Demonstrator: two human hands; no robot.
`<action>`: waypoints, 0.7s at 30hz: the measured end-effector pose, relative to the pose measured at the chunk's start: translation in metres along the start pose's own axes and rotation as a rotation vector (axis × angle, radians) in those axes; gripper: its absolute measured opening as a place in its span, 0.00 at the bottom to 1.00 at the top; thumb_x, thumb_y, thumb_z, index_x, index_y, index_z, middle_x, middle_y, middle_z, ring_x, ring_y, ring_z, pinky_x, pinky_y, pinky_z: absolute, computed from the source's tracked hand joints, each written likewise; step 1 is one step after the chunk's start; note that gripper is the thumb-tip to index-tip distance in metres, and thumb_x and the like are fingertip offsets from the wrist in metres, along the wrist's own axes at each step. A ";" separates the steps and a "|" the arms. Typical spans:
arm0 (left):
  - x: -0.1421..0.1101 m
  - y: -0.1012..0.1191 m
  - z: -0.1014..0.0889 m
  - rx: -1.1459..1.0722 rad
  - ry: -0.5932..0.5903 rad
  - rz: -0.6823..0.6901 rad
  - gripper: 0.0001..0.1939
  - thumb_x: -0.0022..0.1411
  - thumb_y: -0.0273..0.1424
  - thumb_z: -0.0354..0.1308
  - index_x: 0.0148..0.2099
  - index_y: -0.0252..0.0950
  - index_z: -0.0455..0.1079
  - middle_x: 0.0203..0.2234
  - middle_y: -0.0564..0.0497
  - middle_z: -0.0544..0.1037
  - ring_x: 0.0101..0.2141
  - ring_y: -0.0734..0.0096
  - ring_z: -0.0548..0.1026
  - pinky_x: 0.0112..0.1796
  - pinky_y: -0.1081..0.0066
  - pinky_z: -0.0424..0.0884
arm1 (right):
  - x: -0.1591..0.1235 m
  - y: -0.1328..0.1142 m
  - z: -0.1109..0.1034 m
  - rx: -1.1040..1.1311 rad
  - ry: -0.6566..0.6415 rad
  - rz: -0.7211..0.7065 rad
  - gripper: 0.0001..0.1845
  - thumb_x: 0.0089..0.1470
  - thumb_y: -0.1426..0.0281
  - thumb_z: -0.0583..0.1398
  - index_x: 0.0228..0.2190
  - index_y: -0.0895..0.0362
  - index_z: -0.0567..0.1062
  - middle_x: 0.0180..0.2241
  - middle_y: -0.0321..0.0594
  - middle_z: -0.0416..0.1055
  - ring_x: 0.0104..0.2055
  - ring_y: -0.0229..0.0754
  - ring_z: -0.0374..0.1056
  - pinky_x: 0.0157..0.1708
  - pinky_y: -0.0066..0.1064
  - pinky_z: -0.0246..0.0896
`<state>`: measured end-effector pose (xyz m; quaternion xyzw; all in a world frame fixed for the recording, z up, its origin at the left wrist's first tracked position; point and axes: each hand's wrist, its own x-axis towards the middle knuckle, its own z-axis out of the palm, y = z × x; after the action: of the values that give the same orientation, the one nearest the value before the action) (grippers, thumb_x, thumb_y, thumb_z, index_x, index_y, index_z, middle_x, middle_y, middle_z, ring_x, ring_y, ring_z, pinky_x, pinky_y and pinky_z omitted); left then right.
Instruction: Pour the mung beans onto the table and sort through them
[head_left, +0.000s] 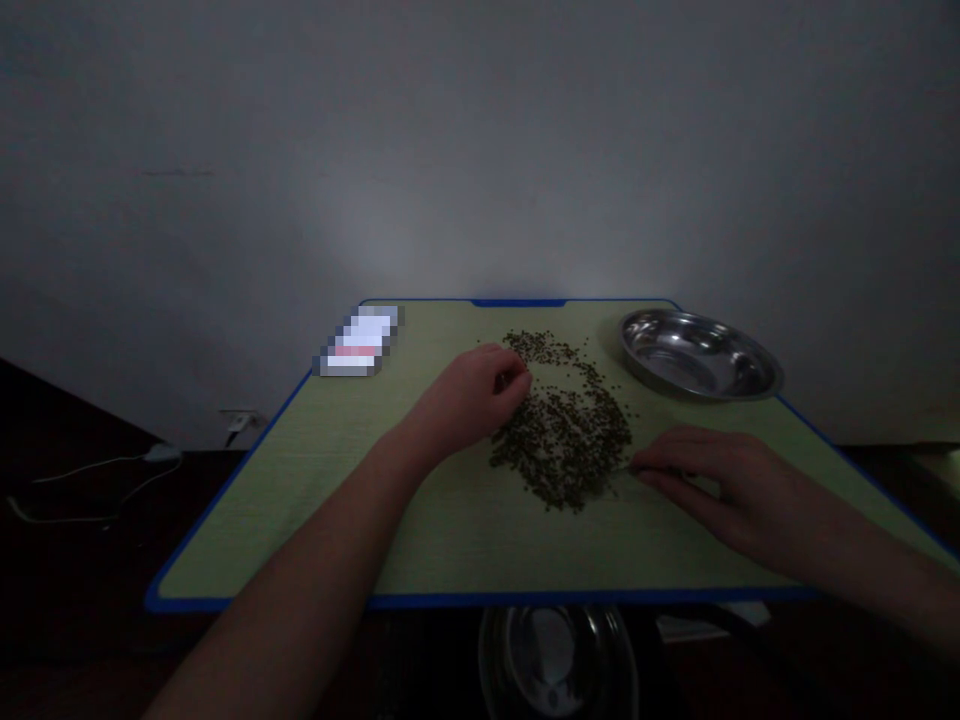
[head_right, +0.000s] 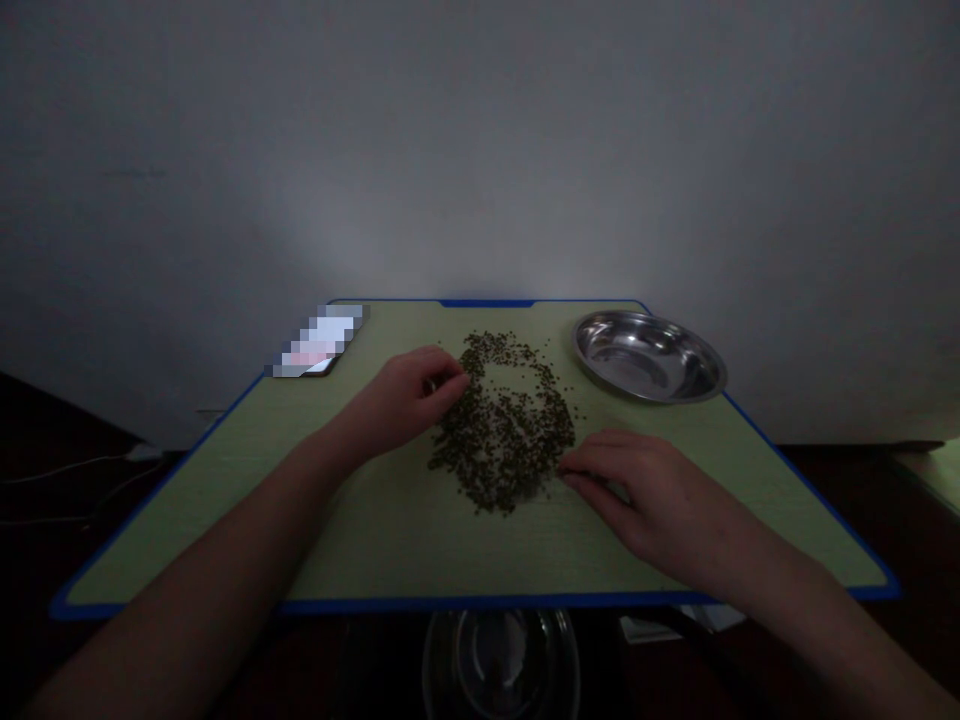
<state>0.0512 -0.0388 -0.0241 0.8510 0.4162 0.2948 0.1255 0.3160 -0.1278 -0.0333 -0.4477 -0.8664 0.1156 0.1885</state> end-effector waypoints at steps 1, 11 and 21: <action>0.000 0.000 0.000 0.002 -0.004 0.000 0.09 0.62 0.30 0.52 0.30 0.36 0.68 0.25 0.51 0.71 0.26 0.73 0.67 0.29 0.71 0.62 | 0.001 0.000 0.001 -0.004 0.001 -0.001 0.13 0.62 0.67 0.53 0.38 0.54 0.77 0.36 0.41 0.77 0.37 0.42 0.73 0.37 0.35 0.68; 0.000 0.000 0.000 0.013 -0.022 -0.005 0.09 0.62 0.31 0.52 0.31 0.36 0.69 0.25 0.51 0.72 0.27 0.72 0.68 0.29 0.70 0.63 | 0.009 -0.008 0.007 -0.005 0.048 -0.036 0.12 0.60 0.69 0.54 0.37 0.54 0.78 0.34 0.42 0.77 0.35 0.43 0.73 0.35 0.35 0.68; 0.000 0.000 0.001 0.030 -0.031 0.008 0.08 0.62 0.30 0.52 0.31 0.36 0.70 0.25 0.51 0.72 0.27 0.72 0.69 0.30 0.70 0.63 | 0.026 -0.013 0.015 0.014 0.035 -0.020 0.11 0.60 0.70 0.54 0.37 0.55 0.76 0.34 0.41 0.76 0.36 0.42 0.71 0.37 0.35 0.66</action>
<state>0.0518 -0.0387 -0.0253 0.8588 0.4151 0.2761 0.1179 0.2862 -0.1148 -0.0361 -0.4396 -0.8666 0.1119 0.2078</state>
